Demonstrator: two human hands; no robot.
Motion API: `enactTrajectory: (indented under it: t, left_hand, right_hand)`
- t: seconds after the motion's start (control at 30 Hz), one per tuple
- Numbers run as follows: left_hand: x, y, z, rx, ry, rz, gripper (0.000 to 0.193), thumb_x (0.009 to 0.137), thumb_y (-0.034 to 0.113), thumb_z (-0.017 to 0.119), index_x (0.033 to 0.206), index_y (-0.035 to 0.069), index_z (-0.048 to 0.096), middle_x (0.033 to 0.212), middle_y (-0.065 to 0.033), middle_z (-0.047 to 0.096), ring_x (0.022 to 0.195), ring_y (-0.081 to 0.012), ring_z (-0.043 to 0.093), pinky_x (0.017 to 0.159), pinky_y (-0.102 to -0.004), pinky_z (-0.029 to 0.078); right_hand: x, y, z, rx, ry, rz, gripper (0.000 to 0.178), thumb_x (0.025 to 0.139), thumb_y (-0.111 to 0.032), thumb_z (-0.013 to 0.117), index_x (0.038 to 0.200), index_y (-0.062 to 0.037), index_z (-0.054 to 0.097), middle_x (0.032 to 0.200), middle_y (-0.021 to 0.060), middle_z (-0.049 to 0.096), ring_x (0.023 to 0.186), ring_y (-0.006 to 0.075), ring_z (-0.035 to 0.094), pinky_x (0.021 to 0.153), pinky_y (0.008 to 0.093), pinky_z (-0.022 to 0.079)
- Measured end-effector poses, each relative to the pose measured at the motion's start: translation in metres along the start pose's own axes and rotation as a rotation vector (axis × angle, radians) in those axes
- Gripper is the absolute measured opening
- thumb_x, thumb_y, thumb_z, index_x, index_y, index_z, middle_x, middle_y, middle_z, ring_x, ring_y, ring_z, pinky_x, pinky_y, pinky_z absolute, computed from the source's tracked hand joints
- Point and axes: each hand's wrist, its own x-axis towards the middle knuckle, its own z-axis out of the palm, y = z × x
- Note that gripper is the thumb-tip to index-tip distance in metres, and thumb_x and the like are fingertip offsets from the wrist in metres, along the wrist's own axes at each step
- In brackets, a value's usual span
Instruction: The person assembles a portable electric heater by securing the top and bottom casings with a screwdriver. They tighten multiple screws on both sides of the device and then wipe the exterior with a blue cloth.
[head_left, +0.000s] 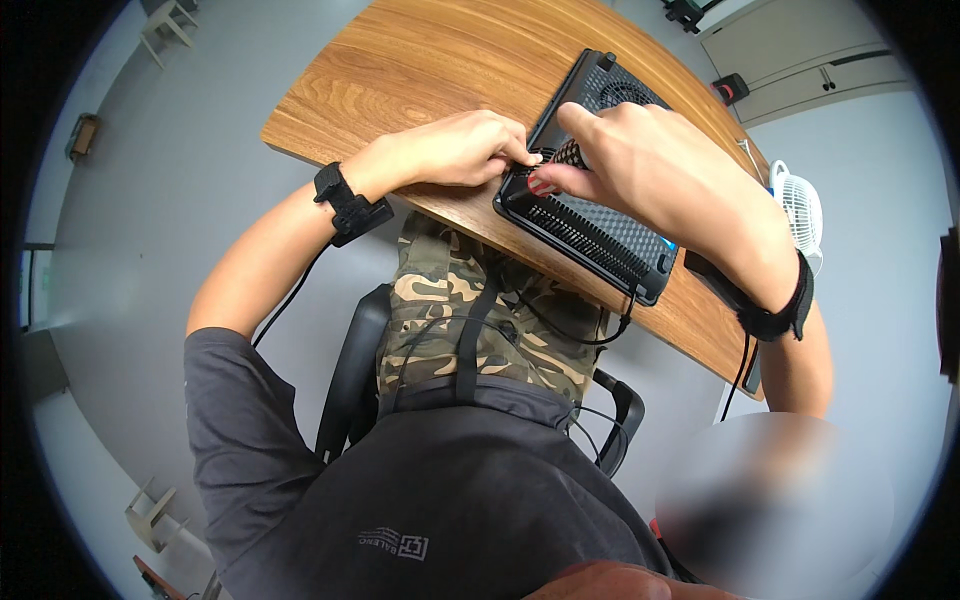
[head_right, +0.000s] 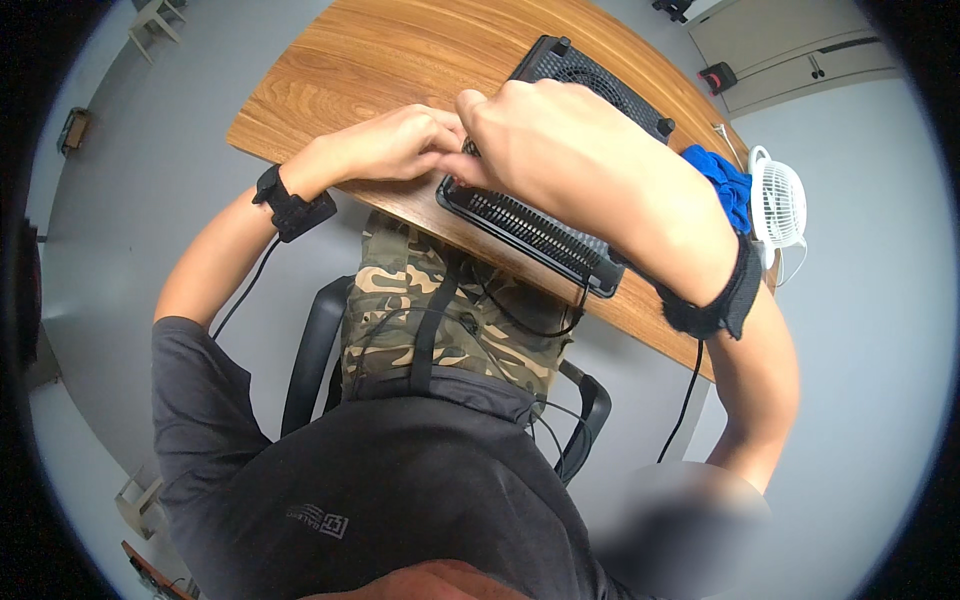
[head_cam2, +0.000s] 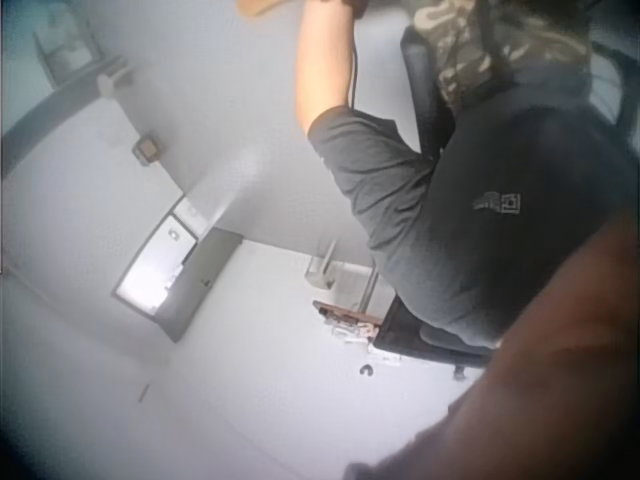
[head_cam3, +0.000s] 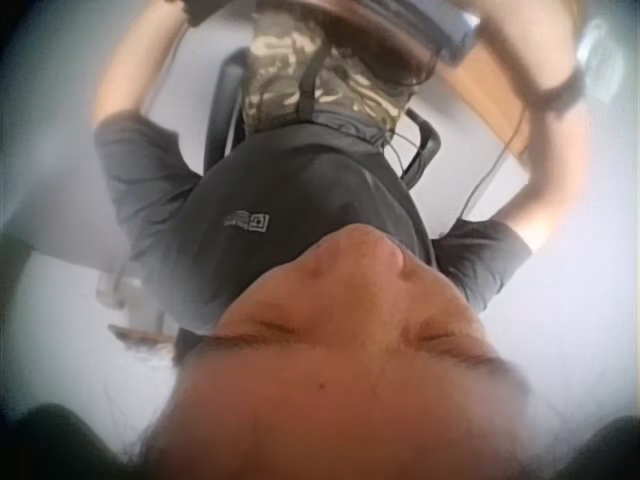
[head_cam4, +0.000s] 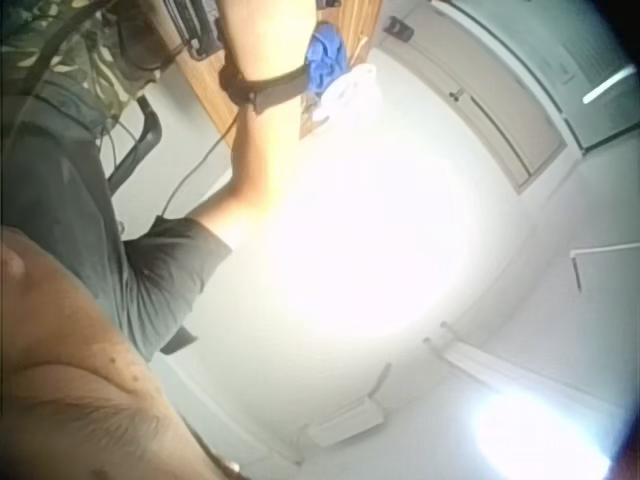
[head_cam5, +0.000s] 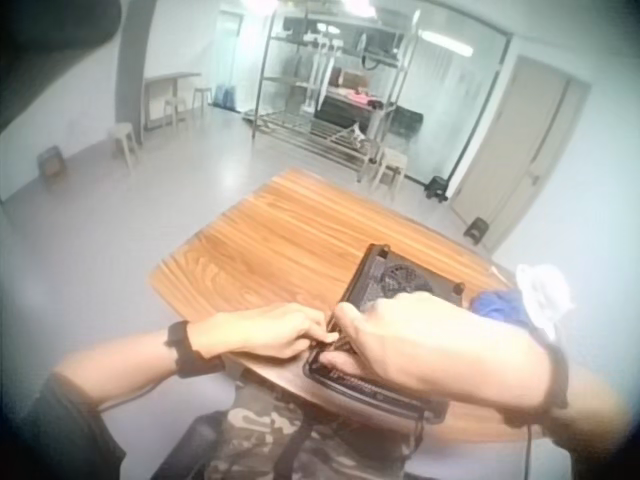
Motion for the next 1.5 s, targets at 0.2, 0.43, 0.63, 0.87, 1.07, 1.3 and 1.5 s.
enactTrajectory:
  t: [0.2,0.43,0.63,0.87,1.07,1.3,1.5]
  left_hand:
    - [-0.003,0.000,0.002,-0.043,0.042,-0.028,0.023,0.083,-0.005,0.060,0.103,-0.002,0.070,0.094,-0.0188,0.072,0.090,-0.0382,0.069,0.081,-0.0445,0.055]
    - [0.000,0.008,-0.006,0.018,-0.080,-0.100,0.034,0.084,-0.003,0.059,0.115,0.000,0.073,0.105,-0.0184,0.071,0.100,-0.0365,0.067,0.090,-0.0431,0.053]
    - [-0.005,0.001,0.001,0.024,-0.068,-0.084,0.036,0.084,-0.003,0.059,0.116,-0.001,0.074,0.107,-0.0190,0.071,0.100,-0.0366,0.068,0.091,-0.0429,0.054]
    - [-0.005,0.008,-0.004,-0.035,-0.022,-0.117,0.028,0.081,-0.004,0.059,0.104,0.001,0.073,0.097,-0.0206,0.070,0.087,-0.0389,0.066,0.080,-0.0469,0.053]
    - [-0.002,0.009,-0.003,0.010,-0.018,-0.068,0.028,0.080,-0.004,0.059,0.102,0.003,0.075,0.092,-0.0189,0.068,0.085,-0.0378,0.066,0.079,-0.0465,0.052]
    - [-0.003,-0.008,0.007,-0.024,0.050,0.015,0.027,0.080,-0.004,0.059,0.101,0.002,0.075,0.094,-0.0180,0.068,0.089,-0.0369,0.066,0.081,-0.0465,0.052]
    - [-0.004,0.004,-0.003,-0.019,-0.007,-0.073,0.030,0.080,-0.002,0.059,0.105,0.002,0.075,0.097,-0.0200,0.070,0.091,-0.0374,0.067,0.082,-0.0457,0.053]
  right_hand:
    - [0.006,0.001,0.006,-0.151,0.048,0.128,0.046,0.099,-0.043,0.065,0.106,0.0020,0.056,0.074,0.0218,0.067,0.076,0.0432,0.068,0.067,0.0464,0.055]
    - [-0.012,0.012,-0.007,0.020,0.075,-0.242,0.031,0.099,-0.025,0.066,0.116,-0.0025,0.054,0.092,0.0193,0.062,0.087,0.0421,0.067,0.074,0.0463,0.056]
    - [0.005,0.004,0.011,-0.207,0.113,-0.012,0.040,0.102,-0.037,0.060,0.090,0.0005,0.065,0.065,0.0175,0.064,0.064,0.0382,0.069,0.058,0.0433,0.056]
    - [-0.001,-0.005,0.001,-0.123,0.141,-0.007,0.040,0.101,-0.036,0.061,0.108,0.0030,0.061,0.080,0.0211,0.068,0.073,0.0387,0.071,0.064,0.0443,0.058]
    - [-0.010,0.005,-0.014,0.050,-0.008,-0.150,0.026,0.092,-0.011,0.071,0.112,-0.0035,0.055,0.105,0.0190,0.062,0.093,0.0397,0.068,0.079,0.0463,0.055]
    - [0.003,0.003,0.005,-0.208,0.076,0.053,0.043,0.100,-0.042,0.062,0.093,0.0005,0.063,0.062,0.0163,0.063,0.065,0.0388,0.068,0.059,0.0424,0.055]
    - [-0.004,0.005,0.001,-0.102,0.180,-0.088,0.042,0.100,-0.042,0.062,0.104,-0.0007,0.060,0.067,0.0158,0.067,0.065,0.0393,0.069,0.062,0.0418,0.057]
